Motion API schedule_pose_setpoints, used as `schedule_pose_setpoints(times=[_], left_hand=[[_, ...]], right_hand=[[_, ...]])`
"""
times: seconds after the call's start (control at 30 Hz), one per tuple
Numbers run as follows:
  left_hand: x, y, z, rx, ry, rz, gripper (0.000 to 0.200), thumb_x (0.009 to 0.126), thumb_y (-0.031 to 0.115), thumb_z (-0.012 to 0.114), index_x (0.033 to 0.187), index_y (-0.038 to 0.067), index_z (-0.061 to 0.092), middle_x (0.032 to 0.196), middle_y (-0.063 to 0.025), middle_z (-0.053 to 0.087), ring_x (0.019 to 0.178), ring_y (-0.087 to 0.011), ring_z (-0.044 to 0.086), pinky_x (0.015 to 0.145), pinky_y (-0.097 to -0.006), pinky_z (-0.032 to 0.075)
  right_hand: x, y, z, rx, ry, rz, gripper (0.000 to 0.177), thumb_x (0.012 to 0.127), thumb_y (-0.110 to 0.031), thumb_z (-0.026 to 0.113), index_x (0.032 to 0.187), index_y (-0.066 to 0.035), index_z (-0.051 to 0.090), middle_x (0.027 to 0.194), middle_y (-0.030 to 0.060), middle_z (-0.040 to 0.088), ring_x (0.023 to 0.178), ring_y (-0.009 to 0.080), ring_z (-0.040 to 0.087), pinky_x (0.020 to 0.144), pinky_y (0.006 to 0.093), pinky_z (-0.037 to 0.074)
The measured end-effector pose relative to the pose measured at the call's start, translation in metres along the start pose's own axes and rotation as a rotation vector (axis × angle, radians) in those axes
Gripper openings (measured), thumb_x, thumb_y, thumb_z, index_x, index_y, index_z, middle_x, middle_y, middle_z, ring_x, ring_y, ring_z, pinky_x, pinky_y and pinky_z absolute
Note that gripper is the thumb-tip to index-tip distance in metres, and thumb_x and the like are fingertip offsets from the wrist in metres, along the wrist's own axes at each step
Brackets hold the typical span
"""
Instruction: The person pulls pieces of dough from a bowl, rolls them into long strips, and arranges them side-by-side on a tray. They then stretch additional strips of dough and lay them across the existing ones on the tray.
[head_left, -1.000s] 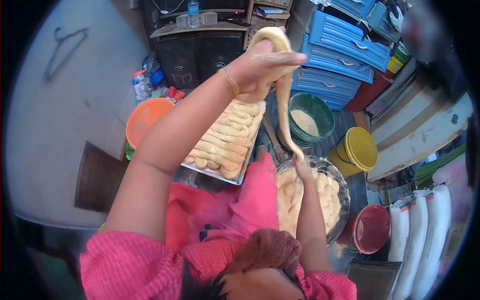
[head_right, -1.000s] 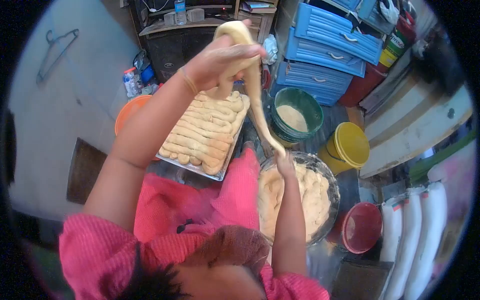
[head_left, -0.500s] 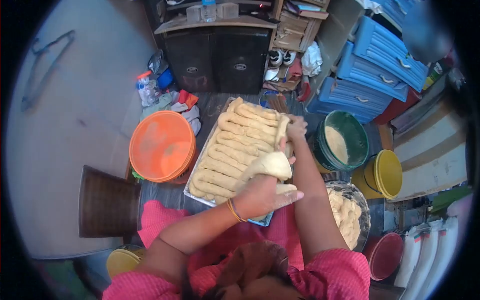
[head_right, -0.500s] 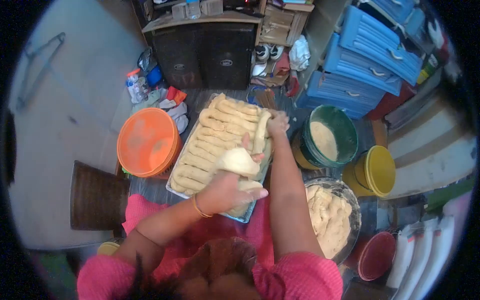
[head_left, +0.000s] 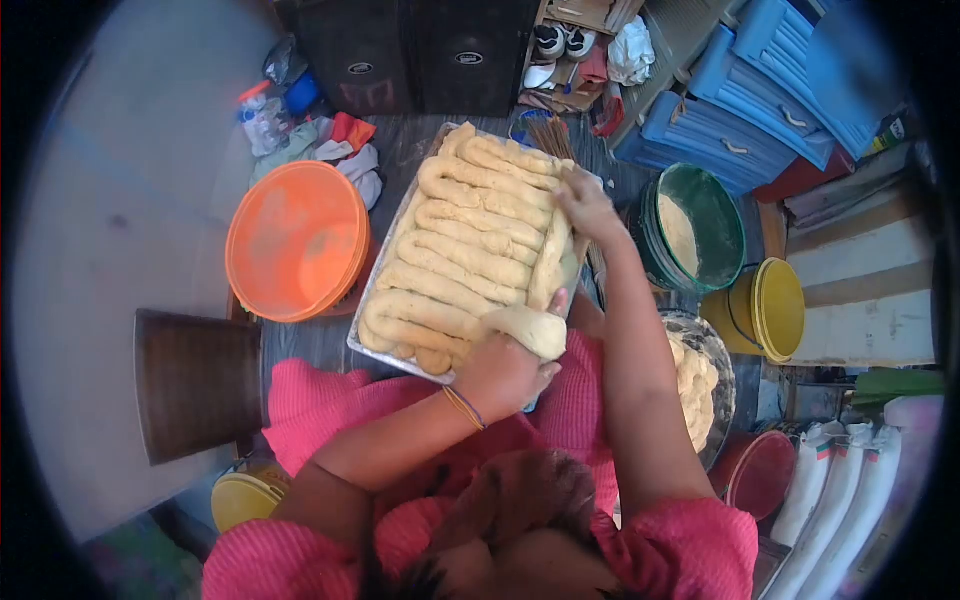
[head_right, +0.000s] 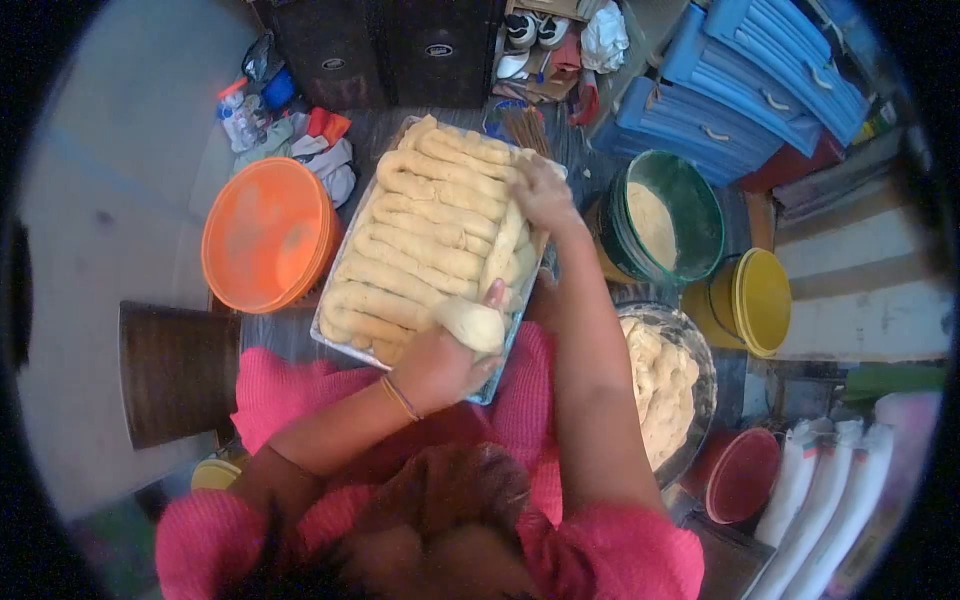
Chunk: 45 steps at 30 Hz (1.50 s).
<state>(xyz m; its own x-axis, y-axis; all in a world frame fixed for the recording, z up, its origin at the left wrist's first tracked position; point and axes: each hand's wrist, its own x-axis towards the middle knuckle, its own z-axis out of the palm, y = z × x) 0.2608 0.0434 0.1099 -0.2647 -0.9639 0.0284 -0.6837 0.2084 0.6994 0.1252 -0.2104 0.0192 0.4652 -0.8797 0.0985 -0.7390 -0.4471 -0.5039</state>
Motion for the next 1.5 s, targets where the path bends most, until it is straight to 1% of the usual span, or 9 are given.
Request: schedule_pose_setpoints(times=[0.17,0.3,0.53,0.8,1.0,1.3,1.37,1.43,1.5], left_hand=[[-0.028,0.006,-0.041,0.35,-0.302,-0.153,0.028,0.075,0.028,0.057,0.087,0.002,0.059,0.074,-0.019,0.061,0.074,-0.0351,0.06,0.067,-0.0412,0.048],[-0.033,0.03,-0.11,-0.094,-0.19,0.045,0.041,0.077,0.036,0.062,0.1,0.002,0.059,0.066,-0.0107,0.059,0.064,-0.0223,0.06,0.06,-0.0332,0.046],[0.078,0.045,-0.149,-0.949,0.06,0.1,0.037,0.082,0.033,0.06,0.106,0.003,0.057,0.076,-0.0018,0.056,0.062,-0.0074,0.052,0.048,-0.0188,0.041],[0.225,-0.108,0.011,-0.818,0.175,-0.096,0.056,0.089,0.036,0.049,0.13,0.001,0.035,0.131,-0.0117,0.038,0.122,-0.0208,0.035,0.102,-0.031,0.025],[0.182,-0.09,0.019,-0.534,0.358,0.092,0.062,0.088,0.04,0.045,0.132,-0.001,0.032,0.137,-0.0147,0.032,0.129,-0.0243,0.025,0.107,-0.0314,0.017],[0.013,-0.016,0.03,-1.206,0.329,-0.582,0.07,0.09,0.051,0.032,0.138,0.002,0.018,0.139,-0.0145,0.026,0.129,-0.0251,0.027,0.107,-0.0339,0.02],[-0.001,-0.117,0.078,-0.224,0.258,-0.041,0.08,0.086,0.06,0.031,0.139,0.003,0.011,0.143,-0.014,0.016,0.13,-0.0253,0.022,0.107,-0.0347,0.019],[0.01,-0.08,0.072,-1.139,0.095,-0.217,0.082,0.086,0.062,0.028,0.139,0.003,0.008,0.144,-0.0133,0.011,0.131,-0.0242,0.018,0.107,-0.0346,0.017],[0.011,-0.079,0.062,-0.921,0.198,-0.117,0.078,0.087,0.06,0.025,0.14,0.005,0.008,0.145,-0.0122,0.01,0.133,-0.0236,0.014,0.107,-0.0365,0.015]], right_hand=[[-0.037,-0.051,0.026,-0.473,0.522,0.017,0.059,0.084,-0.045,0.046,0.129,-0.006,0.039,0.13,0.0207,0.039,0.123,0.03,0.035,0.105,0.044,0.018],[-0.106,-0.114,-0.004,0.208,-0.494,0.004,0.06,0.086,-0.045,0.043,0.131,-0.008,0.034,0.133,0.017,0.036,0.123,0.0258,0.035,0.102,0.0572,0.015],[-0.197,-0.154,0.028,-0.089,-0.333,-0.252,0.046,0.077,-0.03,0.055,0.114,-0.004,0.046,0.111,0.0157,0.048,0.114,0.032,0.041,0.097,0.064,0.017],[-0.21,-0.157,0.018,-0.111,-0.408,-0.248,0.06,0.073,-0.026,0.063,0.118,0.005,0.04,0.116,0.0192,0.046,0.119,0.0329,0.036,0.098,0.0585,0.025],[-0.203,-0.152,0.02,-0.032,-0.365,-0.202,0.059,0.072,-0.025,0.063,0.118,0.005,0.04,0.116,0.0171,0.045,0.117,0.0305,0.038,0.097,0.0562,0.03],[-0.185,-0.135,0.026,0.147,0.031,-0.086,0.029,0.069,-0.015,0.059,0.092,0.001,0.057,0.091,0.0197,0.055,0.086,0.0333,0.054,0.081,0.0401,0.044],[-0.174,-0.115,0.028,0.344,-0.003,0.087,0.034,0.07,-0.013,0.056,0.099,0.003,0.055,0.088,0.0226,0.057,0.086,0.0368,0.055,0.081,0.0386,0.044],[-0.175,-0.104,0.028,0.416,0.028,0.141,0.038,0.069,-0.012,0.056,0.104,0.003,0.053,0.095,0.0248,0.057,0.094,0.0363,0.055,0.084,0.0392,0.043],[-0.18,-0.105,0.019,0.471,0.008,0.176,0.038,0.07,-0.011,0.056,0.105,0.003,0.052,0.098,0.0251,0.057,0.097,0.0354,0.055,0.085,0.0391,0.043]])
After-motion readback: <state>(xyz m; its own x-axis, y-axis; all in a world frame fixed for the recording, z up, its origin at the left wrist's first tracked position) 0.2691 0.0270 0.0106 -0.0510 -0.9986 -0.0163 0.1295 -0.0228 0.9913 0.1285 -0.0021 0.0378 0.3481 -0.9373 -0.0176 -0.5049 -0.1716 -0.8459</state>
